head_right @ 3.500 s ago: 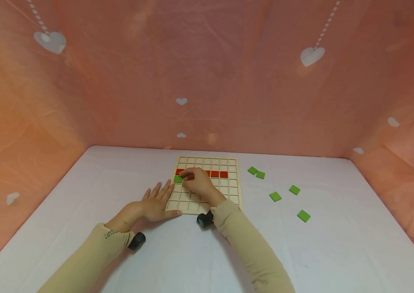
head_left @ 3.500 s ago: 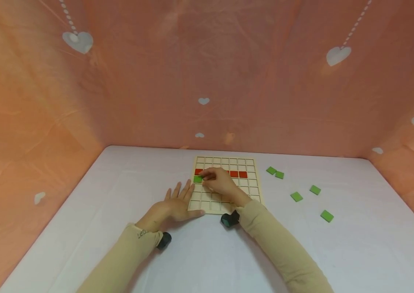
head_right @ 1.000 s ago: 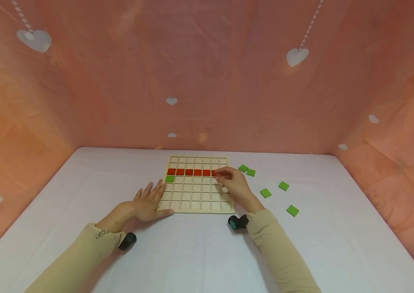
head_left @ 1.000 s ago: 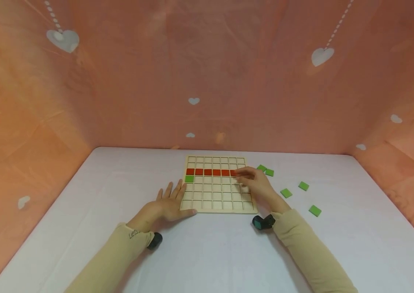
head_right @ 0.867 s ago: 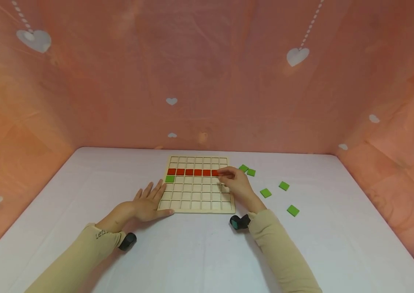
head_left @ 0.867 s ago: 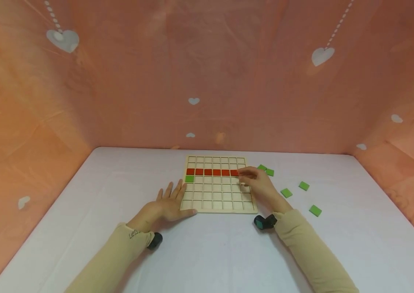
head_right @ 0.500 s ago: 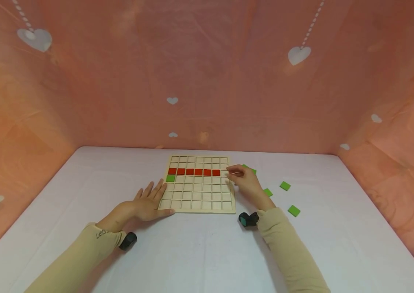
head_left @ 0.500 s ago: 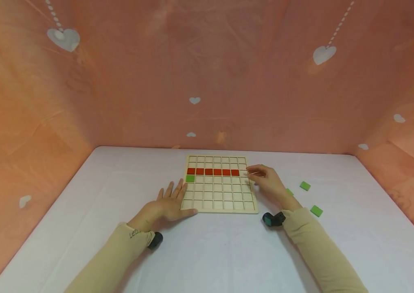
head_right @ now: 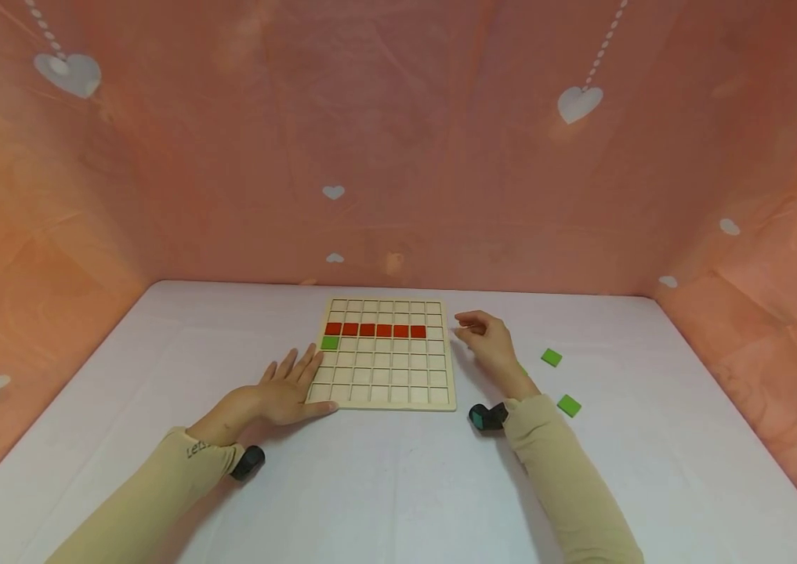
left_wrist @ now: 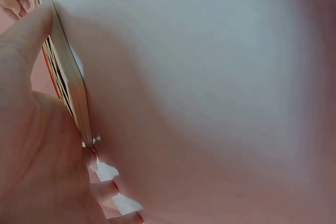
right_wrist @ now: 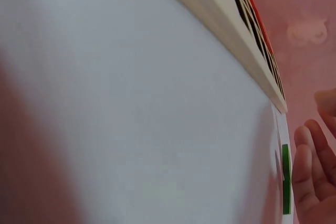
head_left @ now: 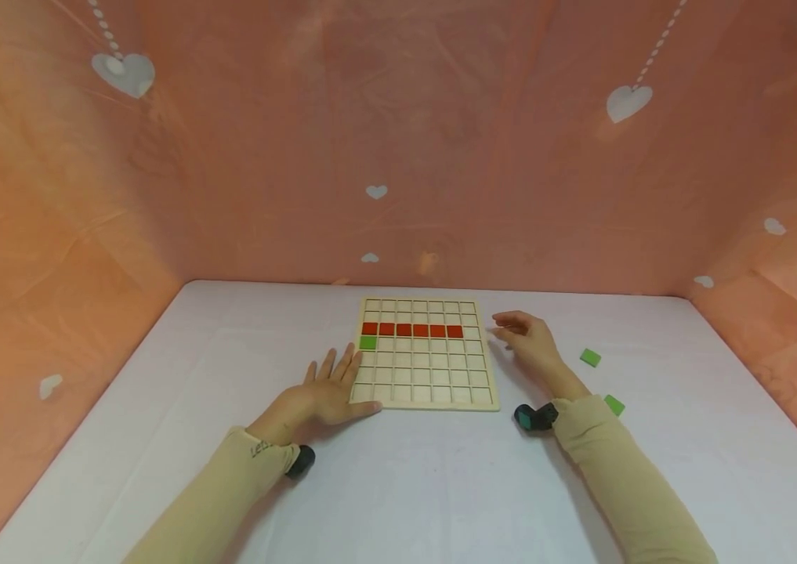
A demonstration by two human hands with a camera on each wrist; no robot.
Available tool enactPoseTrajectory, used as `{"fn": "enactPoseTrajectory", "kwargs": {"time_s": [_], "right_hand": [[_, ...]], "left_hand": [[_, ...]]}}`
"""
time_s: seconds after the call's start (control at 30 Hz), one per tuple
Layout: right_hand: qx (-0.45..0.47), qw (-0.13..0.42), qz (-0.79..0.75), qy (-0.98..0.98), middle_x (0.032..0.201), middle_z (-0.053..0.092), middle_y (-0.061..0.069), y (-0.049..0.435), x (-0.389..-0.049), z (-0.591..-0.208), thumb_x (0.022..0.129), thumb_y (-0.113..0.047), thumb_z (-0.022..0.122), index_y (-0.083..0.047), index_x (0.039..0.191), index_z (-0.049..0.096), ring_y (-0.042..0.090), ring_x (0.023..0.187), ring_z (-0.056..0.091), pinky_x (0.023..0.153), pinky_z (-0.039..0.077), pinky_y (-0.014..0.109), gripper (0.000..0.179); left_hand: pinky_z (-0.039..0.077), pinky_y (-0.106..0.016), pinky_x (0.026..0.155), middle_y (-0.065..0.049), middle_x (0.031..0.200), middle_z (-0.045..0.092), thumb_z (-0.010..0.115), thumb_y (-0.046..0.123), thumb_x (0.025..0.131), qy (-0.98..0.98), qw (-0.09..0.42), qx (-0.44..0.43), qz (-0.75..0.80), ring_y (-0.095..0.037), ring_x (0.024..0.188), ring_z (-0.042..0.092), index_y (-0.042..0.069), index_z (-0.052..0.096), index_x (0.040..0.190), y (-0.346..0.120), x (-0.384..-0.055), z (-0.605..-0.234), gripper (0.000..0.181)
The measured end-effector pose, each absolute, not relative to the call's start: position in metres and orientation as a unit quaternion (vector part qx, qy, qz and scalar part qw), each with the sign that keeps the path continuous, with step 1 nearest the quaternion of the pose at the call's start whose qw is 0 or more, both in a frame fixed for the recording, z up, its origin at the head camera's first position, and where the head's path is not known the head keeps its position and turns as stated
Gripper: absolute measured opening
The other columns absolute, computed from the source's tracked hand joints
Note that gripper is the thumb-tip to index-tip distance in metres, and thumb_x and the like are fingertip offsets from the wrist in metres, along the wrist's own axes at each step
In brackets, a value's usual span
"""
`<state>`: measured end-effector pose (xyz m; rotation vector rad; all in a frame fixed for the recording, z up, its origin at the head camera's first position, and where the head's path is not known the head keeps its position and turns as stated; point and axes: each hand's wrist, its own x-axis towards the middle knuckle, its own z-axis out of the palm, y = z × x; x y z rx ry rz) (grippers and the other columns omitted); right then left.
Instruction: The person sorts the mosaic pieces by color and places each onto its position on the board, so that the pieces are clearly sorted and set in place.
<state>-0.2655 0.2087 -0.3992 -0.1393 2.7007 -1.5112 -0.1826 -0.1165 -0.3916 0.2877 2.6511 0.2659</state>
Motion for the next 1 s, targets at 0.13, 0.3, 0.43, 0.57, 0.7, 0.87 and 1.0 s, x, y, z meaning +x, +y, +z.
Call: {"fn": "enactPoseTrajectory", "kwargs": {"time_s": [0.13,0.3,0.43,0.57,0.7,0.87,1.0], "right_hand": [[-0.030,0.021,-0.478,0.878,0.128,0.057,0.022,0.213,-0.270,-0.399,0.094,-0.016,0.059,0.001,0.129,0.056,0.030,0.109,0.056,0.073,0.046,0.019,0.039],[-0.022,0.012,-0.459,0.888,0.126,0.060,0.021,0.217,-0.273,-0.400,0.093,-0.020,0.062,0.000,0.129,0.057,0.031,0.113,0.055,0.077,0.044,0.023,0.041],[-0.019,0.015,-0.456,0.889,0.127,0.059,0.022,0.218,-0.276,-0.401,0.093,-0.019,0.061,0.001,0.130,0.055,0.033,0.116,0.053,0.087,0.045,0.032,0.042],[-0.013,0.018,-0.454,0.891,0.134,0.053,0.025,0.220,-0.278,-0.401,0.093,-0.017,0.061,0.002,0.131,0.054,0.037,0.126,0.046,0.103,0.039,0.045,0.044],[-0.009,0.021,-0.452,0.892,0.136,0.050,0.026,0.221,-0.280,-0.401,0.092,-0.016,0.062,0.003,0.132,0.053,0.039,0.128,0.044,0.107,0.034,0.049,0.045],[-0.005,0.037,-0.441,0.897,0.135,0.049,0.027,0.221,-0.282,-0.399,0.092,-0.017,0.062,0.004,0.135,0.050,0.037,0.121,0.046,0.103,0.037,0.045,0.049],[0.008,0.053,-0.437,0.898,0.138,0.047,0.026,0.220,-0.285,-0.397,0.092,-0.018,0.061,0.004,0.137,0.047,0.036,0.123,0.044,0.104,0.036,0.046,0.052]], "left_hand": [[0.000,-0.057,0.117,-0.012,0.161,-0.012,0.042,0.064,0.092,0.964,0.224,0.105,0.096,-0.038,0.147,-0.009,0.004,-0.001,0.154,-0.118,-0.186,-0.397,0.096],[0.000,-0.057,0.117,-0.014,0.161,-0.010,0.043,0.062,0.093,0.964,0.227,0.104,0.097,-0.038,0.147,-0.008,0.003,0.000,0.154,-0.115,-0.182,-0.389,0.095],[0.000,-0.056,0.117,-0.014,0.161,-0.008,0.044,0.060,0.094,0.962,0.232,0.101,0.101,-0.039,0.147,-0.008,0.002,0.002,0.153,-0.113,-0.177,-0.381,0.094],[-0.001,-0.055,0.118,-0.012,0.162,-0.010,0.042,0.062,0.093,0.962,0.238,0.097,0.095,-0.037,0.148,-0.009,0.003,0.000,0.154,-0.112,-0.176,-0.380,0.094],[0.000,-0.055,0.118,-0.011,0.162,-0.009,0.043,0.062,0.093,0.962,0.238,0.096,0.095,-0.037,0.148,-0.008,0.003,0.000,0.154,-0.112,-0.177,-0.379,0.094],[0.001,-0.055,0.118,-0.012,0.162,-0.007,0.044,0.059,0.094,0.962,0.236,0.097,0.095,-0.037,0.148,-0.006,0.002,0.001,0.154,-0.111,-0.176,-0.379,0.092],[0.001,-0.055,0.118,-0.013,0.162,-0.007,0.043,0.059,0.095,0.963,0.233,0.096,0.092,-0.038,0.148,-0.006,0.003,0.001,0.154,-0.112,-0.176,-0.380,0.092]]}}
